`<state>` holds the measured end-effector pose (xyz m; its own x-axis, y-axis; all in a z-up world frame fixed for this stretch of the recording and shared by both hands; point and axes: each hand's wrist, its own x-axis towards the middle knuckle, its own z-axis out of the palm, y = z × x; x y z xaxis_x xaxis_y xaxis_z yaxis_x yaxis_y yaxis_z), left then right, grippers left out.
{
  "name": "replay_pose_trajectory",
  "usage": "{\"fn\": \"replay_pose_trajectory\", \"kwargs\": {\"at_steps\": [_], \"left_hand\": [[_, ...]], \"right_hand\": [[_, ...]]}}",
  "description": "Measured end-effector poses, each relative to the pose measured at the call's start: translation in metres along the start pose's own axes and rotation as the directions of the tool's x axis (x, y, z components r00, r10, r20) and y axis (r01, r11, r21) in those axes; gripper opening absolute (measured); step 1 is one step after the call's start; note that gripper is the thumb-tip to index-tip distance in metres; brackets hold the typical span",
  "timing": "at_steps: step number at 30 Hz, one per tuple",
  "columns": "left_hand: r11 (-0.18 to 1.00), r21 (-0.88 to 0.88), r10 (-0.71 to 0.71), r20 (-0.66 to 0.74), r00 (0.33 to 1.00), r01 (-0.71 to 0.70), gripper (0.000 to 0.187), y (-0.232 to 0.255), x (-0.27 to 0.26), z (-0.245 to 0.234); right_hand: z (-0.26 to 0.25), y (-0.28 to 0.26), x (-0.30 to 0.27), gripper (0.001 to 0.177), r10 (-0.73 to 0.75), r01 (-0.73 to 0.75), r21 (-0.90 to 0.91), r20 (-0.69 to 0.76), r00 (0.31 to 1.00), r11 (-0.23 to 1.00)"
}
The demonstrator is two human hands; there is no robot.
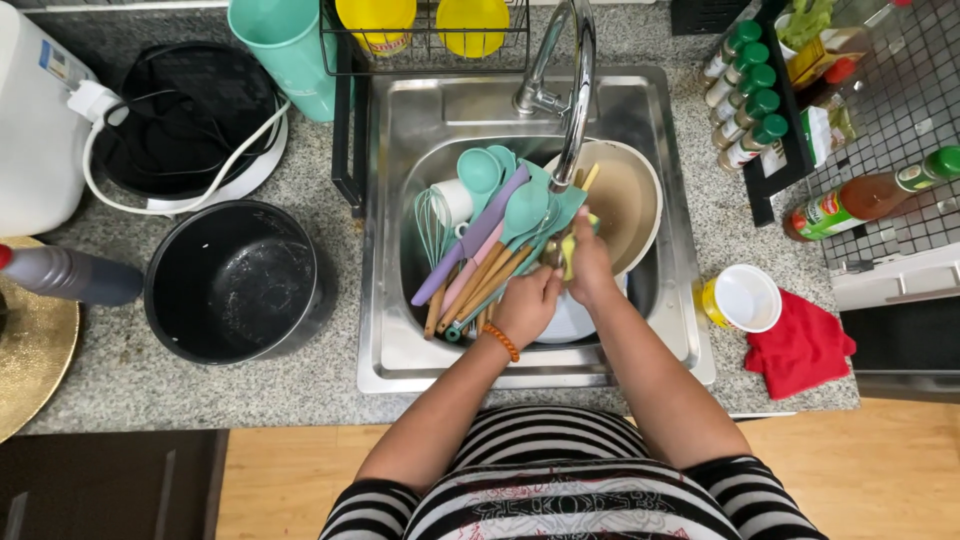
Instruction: Washing and scrubbing kitchen utensils and a bowl in a sink.
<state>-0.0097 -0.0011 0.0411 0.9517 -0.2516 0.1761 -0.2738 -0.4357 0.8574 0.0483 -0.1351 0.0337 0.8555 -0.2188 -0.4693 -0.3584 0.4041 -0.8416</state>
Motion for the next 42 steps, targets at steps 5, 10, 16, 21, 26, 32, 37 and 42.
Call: {"fn": "replay_pose_trajectory", "kwargs": {"at_steps": [5,10,16,21,26,32,37,42], "left_hand": [[0.962,-0.204,-0.194,-0.042,0.98,0.182,0.03,-0.022,0.003,0.016],[0.943,-0.299,-0.208,-0.189,0.96,0.145,0.019,-0.025,0.006,0.009],[0.924,-0.246,-0.294,0.036,0.955,0.293,0.028,-0.03,-0.002,0.003],[0.941,-0.294,-0.163,0.045,0.986,0.169,0.028,-0.018,0.005,-0.022],[0.951,-0.297,0.007,-0.251,0.968,-0.083,0.055,0.012,-0.003,-0.017],[0.804,-0.59,-0.154,-0.096,0.983,0.068,0.048,-0.01,0.0,-0.007],[0.815,-0.528,-0.347,-0.118,0.93,0.237,0.051,-0.037,-0.001,0.0],[0.465,-0.878,-0.366,-0.072,0.928,0.115,0.045,-0.026,0.01,-0.021]], "right_hand": [[-0.002,0.009,-0.009,0.047,0.077,-0.099,0.146,0.154,0.985,0.984],[0.008,0.012,-0.036,0.038,-0.151,0.144,0.046,0.237,0.96,0.989],[-0.006,0.007,-0.039,0.04,-0.037,0.082,-0.135,0.305,0.952,0.987],[-0.013,-0.009,-0.046,0.029,-0.44,0.566,-0.466,0.358,0.824,0.68],[-0.003,-0.023,-0.035,0.038,-0.421,0.559,-0.464,0.373,0.827,0.687],[0.018,-0.024,-0.046,0.07,-0.129,0.353,-0.631,0.373,0.919,0.69],[0.03,-0.03,-0.065,0.077,-0.069,0.291,-0.781,0.306,0.95,0.553],[0.027,-0.026,-0.077,0.035,0.052,0.28,-0.608,0.47,0.881,0.743]]}}
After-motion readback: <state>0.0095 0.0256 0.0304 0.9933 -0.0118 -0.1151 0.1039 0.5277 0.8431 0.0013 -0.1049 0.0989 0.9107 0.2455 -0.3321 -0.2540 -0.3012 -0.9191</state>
